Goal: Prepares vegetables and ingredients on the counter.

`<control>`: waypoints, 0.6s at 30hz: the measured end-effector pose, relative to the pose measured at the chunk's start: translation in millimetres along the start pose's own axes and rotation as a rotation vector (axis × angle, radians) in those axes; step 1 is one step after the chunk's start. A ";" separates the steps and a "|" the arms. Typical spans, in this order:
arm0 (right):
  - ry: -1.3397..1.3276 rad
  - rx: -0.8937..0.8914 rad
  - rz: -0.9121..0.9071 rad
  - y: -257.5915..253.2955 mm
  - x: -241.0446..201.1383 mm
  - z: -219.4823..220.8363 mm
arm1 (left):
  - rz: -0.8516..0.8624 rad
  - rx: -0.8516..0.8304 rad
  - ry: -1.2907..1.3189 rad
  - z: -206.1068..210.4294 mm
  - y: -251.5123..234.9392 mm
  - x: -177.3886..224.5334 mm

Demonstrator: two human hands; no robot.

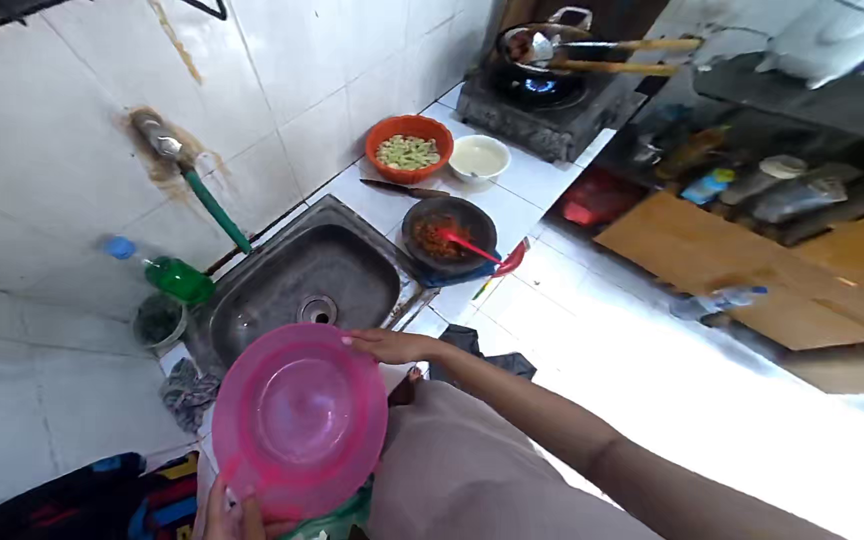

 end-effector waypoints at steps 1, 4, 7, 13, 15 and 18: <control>-0.049 -0.023 0.038 11.7 3.2 -3.0 | 0.006 -0.044 0.015 6.6 -2.7 4.2; -0.068 0.075 0.021 35.7 19.1 -31.4 | -0.006 -0.133 0.100 35.4 -6.9 21.3; -0.148 0.311 -0.007 75.2 28.4 -78.9 | -0.003 -0.318 0.219 71.6 -4.0 38.9; -0.193 1.106 0.112 207.3 101.9 -241.7 | -0.045 -0.405 0.218 133.0 -9.2 41.6; -0.175 1.313 0.264 243.6 132.7 -283.3 | -0.077 -0.372 0.200 153.6 -14.5 40.1; -0.115 1.428 0.456 264.4 183.9 -321.2 | -0.106 -0.333 0.166 194.8 -21.3 43.8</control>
Point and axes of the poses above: each hand's wrist, its own y-axis away from the middle knuckle, its own z-axis out of the palm, x = y × z, the point moved 5 cm from there along -y, towards the middle knuckle, and after that the axes turned 10 degrees about y, right-handed, at the moved point
